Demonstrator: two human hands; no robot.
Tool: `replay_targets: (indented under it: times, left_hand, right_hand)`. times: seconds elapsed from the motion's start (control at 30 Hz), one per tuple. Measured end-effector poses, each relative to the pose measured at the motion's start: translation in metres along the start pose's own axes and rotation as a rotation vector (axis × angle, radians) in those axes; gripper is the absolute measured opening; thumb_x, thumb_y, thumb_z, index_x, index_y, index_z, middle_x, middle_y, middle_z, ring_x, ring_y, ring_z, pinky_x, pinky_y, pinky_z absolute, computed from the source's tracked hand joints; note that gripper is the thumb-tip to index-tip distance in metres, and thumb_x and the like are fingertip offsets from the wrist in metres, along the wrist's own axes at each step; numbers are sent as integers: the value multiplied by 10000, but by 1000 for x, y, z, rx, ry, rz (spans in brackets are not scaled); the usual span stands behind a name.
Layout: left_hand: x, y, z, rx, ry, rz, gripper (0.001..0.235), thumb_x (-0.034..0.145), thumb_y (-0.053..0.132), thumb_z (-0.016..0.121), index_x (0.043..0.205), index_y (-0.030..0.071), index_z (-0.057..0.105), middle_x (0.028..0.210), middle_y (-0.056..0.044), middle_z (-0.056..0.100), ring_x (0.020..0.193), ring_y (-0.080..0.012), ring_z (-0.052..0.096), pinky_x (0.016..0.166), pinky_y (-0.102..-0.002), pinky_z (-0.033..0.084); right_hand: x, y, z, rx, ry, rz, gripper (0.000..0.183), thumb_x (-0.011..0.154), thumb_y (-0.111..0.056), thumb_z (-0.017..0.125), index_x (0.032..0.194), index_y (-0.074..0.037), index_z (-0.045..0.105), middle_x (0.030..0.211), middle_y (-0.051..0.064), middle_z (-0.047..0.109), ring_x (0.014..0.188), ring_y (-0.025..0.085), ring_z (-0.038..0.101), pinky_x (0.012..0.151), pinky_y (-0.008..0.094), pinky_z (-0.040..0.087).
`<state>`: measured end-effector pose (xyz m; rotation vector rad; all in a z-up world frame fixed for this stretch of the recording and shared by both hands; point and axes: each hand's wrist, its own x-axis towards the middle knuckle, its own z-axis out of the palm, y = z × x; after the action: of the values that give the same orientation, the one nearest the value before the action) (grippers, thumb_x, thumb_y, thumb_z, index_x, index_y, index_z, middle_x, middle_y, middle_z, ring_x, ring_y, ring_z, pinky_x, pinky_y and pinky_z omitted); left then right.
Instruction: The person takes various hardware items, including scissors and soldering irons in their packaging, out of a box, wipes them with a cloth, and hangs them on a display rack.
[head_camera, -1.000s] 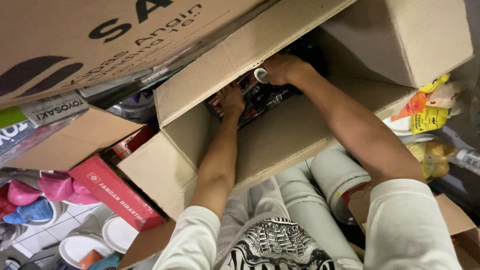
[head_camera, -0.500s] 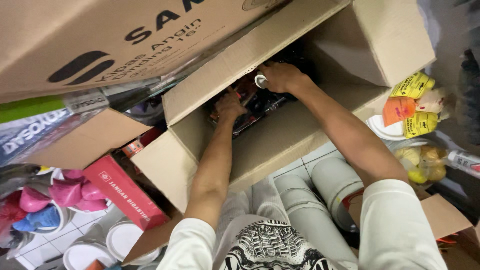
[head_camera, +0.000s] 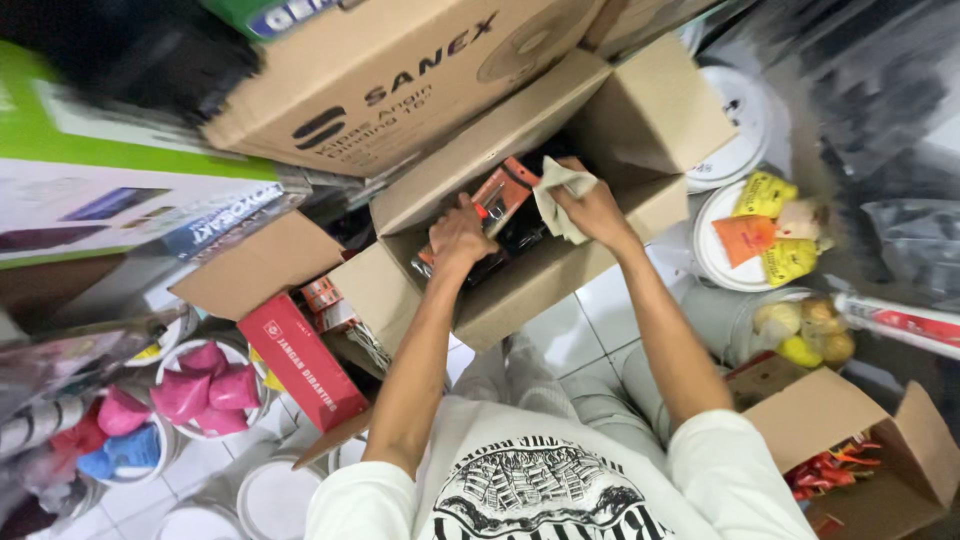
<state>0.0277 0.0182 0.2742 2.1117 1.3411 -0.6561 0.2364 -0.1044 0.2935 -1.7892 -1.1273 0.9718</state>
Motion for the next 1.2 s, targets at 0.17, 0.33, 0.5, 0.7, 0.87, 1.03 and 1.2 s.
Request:
replay_targets:
  times: [0.17, 0.33, 0.5, 0.7, 0.87, 1.03, 1.2]
  left_hand:
    - [-91, 16, -25, -374, 274, 254, 960, 629, 357, 937, 1370, 47, 411, 1151, -229, 691, 1054, -423, 669, 908, -503, 526]
    - [-160, 39, -34, -617, 315, 398, 796, 680, 363, 894, 1298, 93, 470, 1053, -171, 760, 966, -395, 729, 852, -488, 552]
    - [-195, 49, -39, -732, 232, 609, 943, 622, 285, 945, 1381, 79, 424, 1056, -168, 741, 944, -342, 741, 838, -426, 571]
    - [-209, 57, -37, -985, -33, 781, 833, 761, 157, 879, 1438, 66, 403, 1115, -113, 723, 992, -201, 711, 868, -347, 589]
    - [-215, 75, -18, -1070, -75, 961, 723, 931, 97, 757, 1532, 49, 358, 1365, -114, 618, 1213, -171, 605, 1058, -336, 498]
    - [-224, 94, -13, -1057, -115, 982, 739, 940, 104, 747, 1550, 36, 334, 1378, -103, 591, 1221, -167, 585, 1059, -334, 481]
    - [-240, 118, -21, -887, -127, 954, 692, 913, 117, 760, 1501, 44, 403, 1228, -90, 691, 1049, -157, 656, 953, -316, 542]
  right_hand:
    - [-67, 19, 11, 317, 306, 31, 271, 1039, -187, 569, 1241, -22, 641, 1181, 47, 682, 1118, 145, 615, 953, 308, 498]
    - [-125, 1, 33, 623, 527, 133, 300, 1060, -188, 552, 1312, -31, 598, 1231, 41, 648, 1137, 138, 591, 972, 300, 483]
    - [-168, -64, 20, 420, 554, -54, 313, 1080, -155, 534, 1365, -23, 530, 1217, 49, 622, 1151, 138, 563, 1010, 284, 457]
    - [-194, -102, 15, 290, 711, -60, 260, 1059, -164, 578, 1269, -28, 505, 1111, 40, 584, 1028, 118, 535, 904, 275, 471]
    - [-202, -89, 21, 242, 898, -81, 145, 1112, -154, 521, 1203, -42, 532, 1064, 40, 560, 977, 129, 539, 869, 289, 472]
    - [-217, -87, -3, 179, 1011, -222, 120, 1121, -144, 541, 1150, -27, 538, 1048, 50, 563, 935, 127, 552, 808, 289, 478]
    - [-234, -100, -29, 302, 1160, -145, 135, 1103, -179, 576, 1072, -58, 525, 812, -12, 526, 655, 46, 488, 563, 216, 384]
